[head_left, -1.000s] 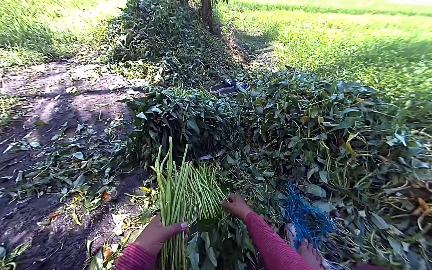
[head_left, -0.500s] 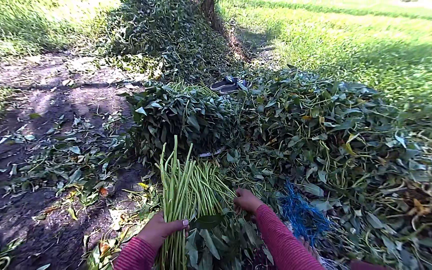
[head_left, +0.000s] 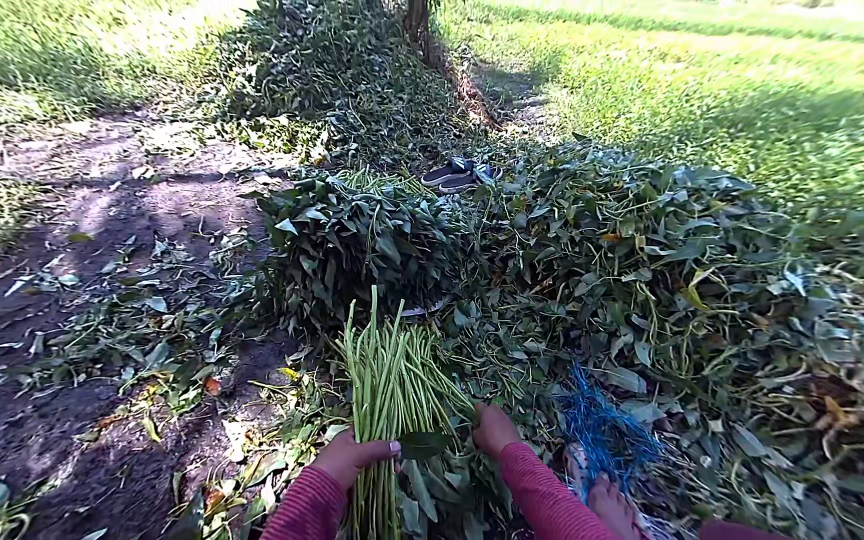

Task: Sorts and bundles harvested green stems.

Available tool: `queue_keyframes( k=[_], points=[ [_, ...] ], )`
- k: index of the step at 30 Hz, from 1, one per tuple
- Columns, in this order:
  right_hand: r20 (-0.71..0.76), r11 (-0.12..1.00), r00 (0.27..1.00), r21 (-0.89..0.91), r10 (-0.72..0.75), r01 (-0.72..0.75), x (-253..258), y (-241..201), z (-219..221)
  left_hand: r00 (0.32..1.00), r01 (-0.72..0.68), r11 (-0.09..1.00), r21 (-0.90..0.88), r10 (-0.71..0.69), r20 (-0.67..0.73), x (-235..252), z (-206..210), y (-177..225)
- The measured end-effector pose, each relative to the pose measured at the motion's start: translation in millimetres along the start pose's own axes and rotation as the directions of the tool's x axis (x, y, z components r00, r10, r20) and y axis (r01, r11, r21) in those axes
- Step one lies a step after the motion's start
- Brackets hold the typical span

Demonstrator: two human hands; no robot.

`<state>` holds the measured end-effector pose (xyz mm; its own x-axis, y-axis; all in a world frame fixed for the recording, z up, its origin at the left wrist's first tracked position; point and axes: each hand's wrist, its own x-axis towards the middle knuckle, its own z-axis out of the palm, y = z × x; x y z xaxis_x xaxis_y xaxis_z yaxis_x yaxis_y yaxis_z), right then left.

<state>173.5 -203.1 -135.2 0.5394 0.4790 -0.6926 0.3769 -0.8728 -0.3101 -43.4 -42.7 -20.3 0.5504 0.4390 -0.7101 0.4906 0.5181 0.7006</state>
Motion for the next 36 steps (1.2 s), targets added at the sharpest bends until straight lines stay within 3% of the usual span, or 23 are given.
queue_keyframes(
  k=[8, 13, 17, 22, 26, 28, 31, 36],
  points=[
    [0.06, 0.992, 0.996, -0.109, -0.06, 0.066, -22, -14, -48, 0.997, -0.002, 0.998, -0.063, -0.003, -0.077, 3, 4, 3],
    [0.154, 0.96, 0.987, -0.265, -0.053, 0.093, -41, -13, -71, 0.998, 0.024, 0.995, -0.101, -0.029, -0.057, 3, 9, -2],
    [0.172, 0.956, 0.982, -0.269, -0.075, 0.12, -46, -10, -84, 0.999, 0.048, 0.991, -0.123, -0.051, -0.018, 3, 18, -2],
    [0.213, 0.992, 0.972, -0.056, -0.101, 0.115, -29, 12, -65, 0.998, 0.062, 0.992, -0.108, -0.063, -0.003, 6, 24, -2],
    [0.028, 0.992, 0.994, 0.079, -0.104, 0.102, -11, 26, -40, 0.999, 0.045, 0.995, -0.087, -0.044, 0.009, 2, 23, -1],
    [-0.049, 0.99, 0.995, 0.106, -0.091, 0.096, 0, 32, -26, 0.999, 0.037, 0.994, -0.104, -0.034, 0.025, 0, 21, -3],
    [-0.042, 0.986, 0.996, 0.141, -0.079, 0.084, 12, 36, -7, 0.999, 0.032, 0.984, -0.174, -0.024, 0.046, 0, 18, -6],
    [-0.022, 0.999, 0.999, 0.025, -0.024, 0.024, 11, 28, -1, 0.999, 0.046, 0.942, -0.332, -0.041, 0.022, 9, 18, -8]
  ],
)
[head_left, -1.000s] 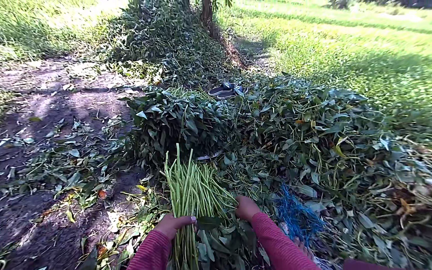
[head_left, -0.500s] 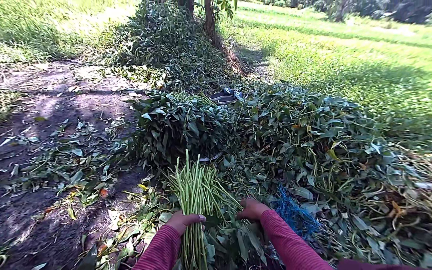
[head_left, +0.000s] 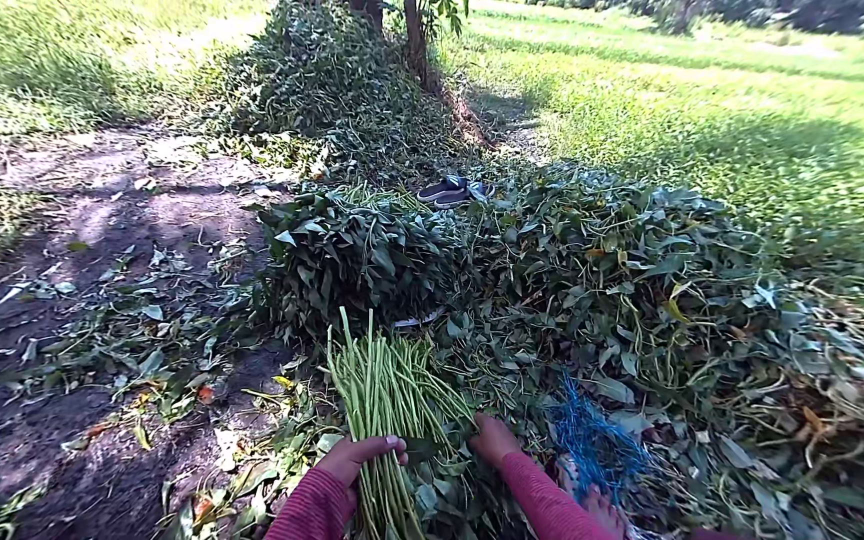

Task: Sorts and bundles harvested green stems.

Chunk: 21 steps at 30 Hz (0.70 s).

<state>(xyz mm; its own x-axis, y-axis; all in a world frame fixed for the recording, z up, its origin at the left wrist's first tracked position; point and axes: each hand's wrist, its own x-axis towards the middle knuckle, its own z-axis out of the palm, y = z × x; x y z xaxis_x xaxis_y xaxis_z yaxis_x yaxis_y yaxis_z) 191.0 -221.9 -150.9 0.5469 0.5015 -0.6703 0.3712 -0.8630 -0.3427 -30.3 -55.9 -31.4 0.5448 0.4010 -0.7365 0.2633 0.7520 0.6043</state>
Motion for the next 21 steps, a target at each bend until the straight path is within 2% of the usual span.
queue_keyframes(
  k=[3, 6, 12, 14, 18, 21],
  points=[
    [0.0, 0.997, 1.0, -0.077, -0.024, 0.024, 4, 0, -22, 0.999, -0.008, 0.998, -0.058, 0.005, -0.049, 12, -3, -1],
    [0.034, 0.995, 0.997, -0.073, -0.068, 0.07, 8, -1, -32, 0.995, -0.045, 0.998, -0.047, 0.041, -0.093, 17, 3, 1],
    [0.071, 0.999, 0.997, 0.003, -0.033, 0.033, 10, 1, 18, 0.993, -0.023, 0.999, 0.022, 0.025, -0.116, 12, 9, -5],
    [0.057, 1.0, 0.998, 0.008, -0.022, 0.022, 9, 1, 21, 0.994, -0.007, 0.999, 0.04, 0.011, -0.112, 12, 6, -7],
    [0.048, 0.993, 0.998, -0.107, 0.045, -0.04, 1, -4, -20, 0.993, 0.034, 0.999, 0.036, -0.03, -0.113, 14, 6, -7],
    [0.058, 0.992, 0.998, -0.125, -0.009, 0.016, 7, -3, -40, 0.996, 0.036, 0.999, 0.019, -0.035, -0.086, 16, 11, -6]
  ],
)
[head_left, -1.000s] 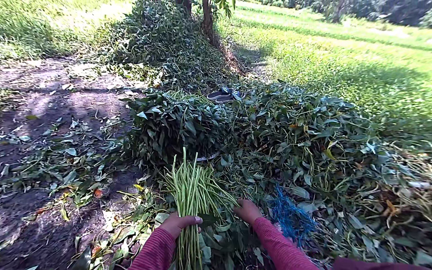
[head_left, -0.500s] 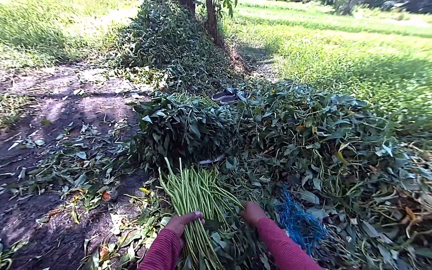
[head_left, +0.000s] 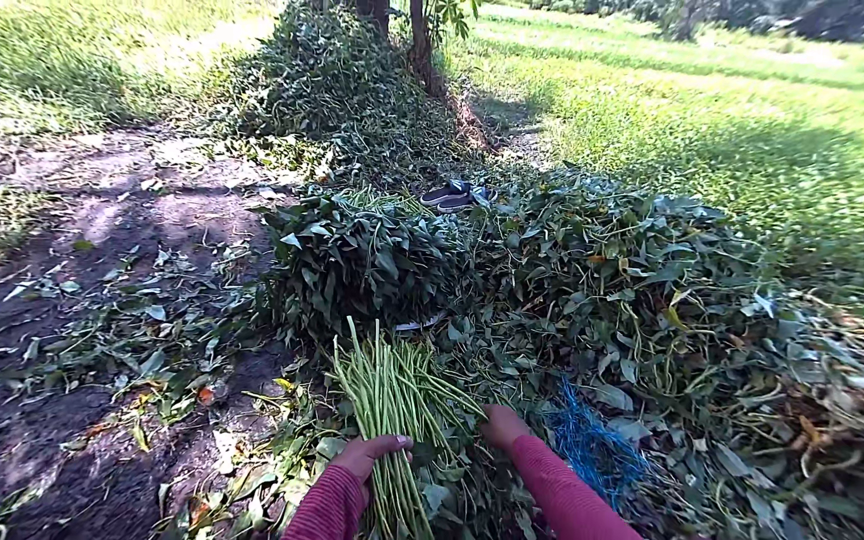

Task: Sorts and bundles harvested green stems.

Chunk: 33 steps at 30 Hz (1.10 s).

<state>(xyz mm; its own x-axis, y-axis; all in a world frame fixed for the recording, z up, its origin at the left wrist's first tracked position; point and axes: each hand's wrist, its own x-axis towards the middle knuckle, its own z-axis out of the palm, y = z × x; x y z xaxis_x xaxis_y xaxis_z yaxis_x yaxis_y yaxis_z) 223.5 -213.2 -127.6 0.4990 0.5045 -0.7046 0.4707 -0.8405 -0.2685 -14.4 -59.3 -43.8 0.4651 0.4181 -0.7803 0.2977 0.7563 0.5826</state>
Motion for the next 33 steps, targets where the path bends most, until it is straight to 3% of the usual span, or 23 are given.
queue_keyframes(
  k=[8, 10, 13, 16, 20, 27, 33],
  points=[
    [0.03, 0.994, 0.999, 0.105, 0.018, -0.021, 12, 8, 63, 0.999, 0.013, 1.0, 0.014, -0.014, 0.036, -7, 5, -6],
    [0.004, 0.995, 0.998, 0.079, 0.06, -0.06, 5, 5, 59, 0.999, 0.017, 1.0, 0.022, -0.018, 0.039, -5, 1, -7],
    [0.01, 0.988, 0.995, -0.121, 0.102, -0.1, -18, -6, 15, 0.998, 0.042, 0.999, -0.014, -0.041, 0.04, -4, 2, -7],
    [0.021, 0.943, 1.0, -0.332, -0.003, 0.01, -40, -19, -33, 0.996, 0.064, 0.995, -0.075, -0.059, 0.068, 0, 9, -6],
    [0.018, 0.921, 0.992, -0.369, -0.125, 0.123, -97, -49, -66, 0.988, 0.111, 0.981, -0.157, -0.092, 0.121, 9, 24, -15],
    [0.085, 0.93, 0.972, -0.282, -0.221, 0.236, -182, -64, -17, 0.974, 0.11, 0.968, -0.224, -0.06, 0.216, -2, 44, -25],
    [-0.022, 0.876, 0.909, -0.279, -0.416, 0.394, -199, -51, 1, 0.903, 0.109, 0.92, -0.376, 0.067, 0.425, -21, 35, -25]
  ],
)
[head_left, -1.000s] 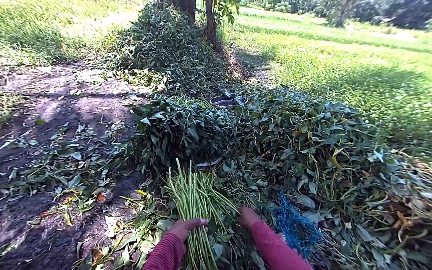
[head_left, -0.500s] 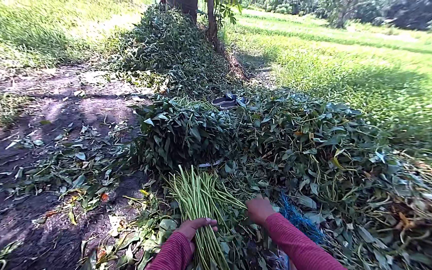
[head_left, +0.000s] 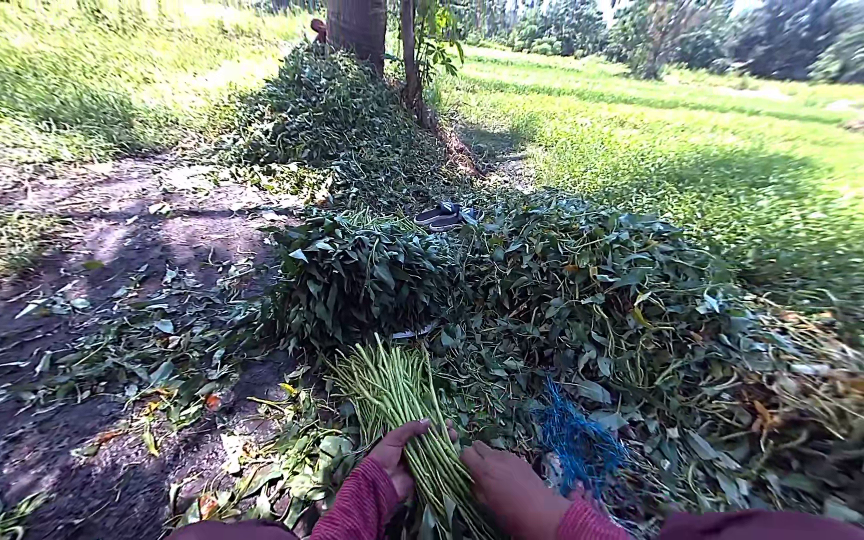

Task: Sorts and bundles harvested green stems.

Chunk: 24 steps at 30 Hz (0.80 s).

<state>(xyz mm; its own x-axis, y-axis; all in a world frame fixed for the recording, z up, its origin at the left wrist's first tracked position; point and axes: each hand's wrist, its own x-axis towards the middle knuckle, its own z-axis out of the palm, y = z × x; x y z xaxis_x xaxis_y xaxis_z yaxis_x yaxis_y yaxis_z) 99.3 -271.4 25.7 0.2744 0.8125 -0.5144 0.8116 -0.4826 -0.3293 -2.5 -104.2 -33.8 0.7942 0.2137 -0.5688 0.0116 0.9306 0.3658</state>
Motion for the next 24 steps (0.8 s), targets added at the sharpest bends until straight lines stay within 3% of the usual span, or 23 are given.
queue_keyframes(
  k=[3, 6, 10, 12, 15, 17, 21, 24],
  points=[
    [-0.069, 0.996, 0.993, 0.004, -0.094, 0.094, -8, 0, 5, 0.997, -0.032, 0.999, -0.019, 0.033, 0.075, -16, 4, 1],
    [-0.056, 0.973, 0.985, 0.155, -0.162, 0.168, -16, 8, 2, 0.991, -0.13, 0.991, 0.025, 0.129, 0.022, -33, 19, 0],
    [0.051, 0.745, 0.935, 0.62, -0.351, 0.246, -25, 32, -19, 0.915, -0.379, 0.906, 0.187, 0.397, -0.072, -51, 35, -1],
    [-0.004, 0.667, 0.943, 0.706, -0.332, 0.238, -28, 32, -24, 0.851, -0.487, 0.84, 0.24, 0.518, -0.085, -63, 44, -1],
    [-0.217, 0.789, 0.965, 0.561, -0.151, 0.25, -24, 9, -17, 0.772, -0.588, 0.749, 0.305, 0.632, -0.063, -76, 59, -2],
    [-0.321, 0.857, 0.931, 0.418, -0.172, 0.302, -15, -1, -3, 0.75, -0.621, 0.712, 0.327, 0.662, -0.018, -82, 69, -3],
    [-0.319, 0.785, 0.912, 0.481, -0.257, 0.389, -21, -4, -7, 0.738, -0.651, 0.67, 0.357, 0.669, 0.089, -92, 78, 0],
    [-0.341, 0.882, 0.915, 0.336, -0.213, 0.331, -31, -5, -17, 0.775, -0.614, 0.708, 0.349, 0.626, 0.094, -99, 79, 1]
  ],
)
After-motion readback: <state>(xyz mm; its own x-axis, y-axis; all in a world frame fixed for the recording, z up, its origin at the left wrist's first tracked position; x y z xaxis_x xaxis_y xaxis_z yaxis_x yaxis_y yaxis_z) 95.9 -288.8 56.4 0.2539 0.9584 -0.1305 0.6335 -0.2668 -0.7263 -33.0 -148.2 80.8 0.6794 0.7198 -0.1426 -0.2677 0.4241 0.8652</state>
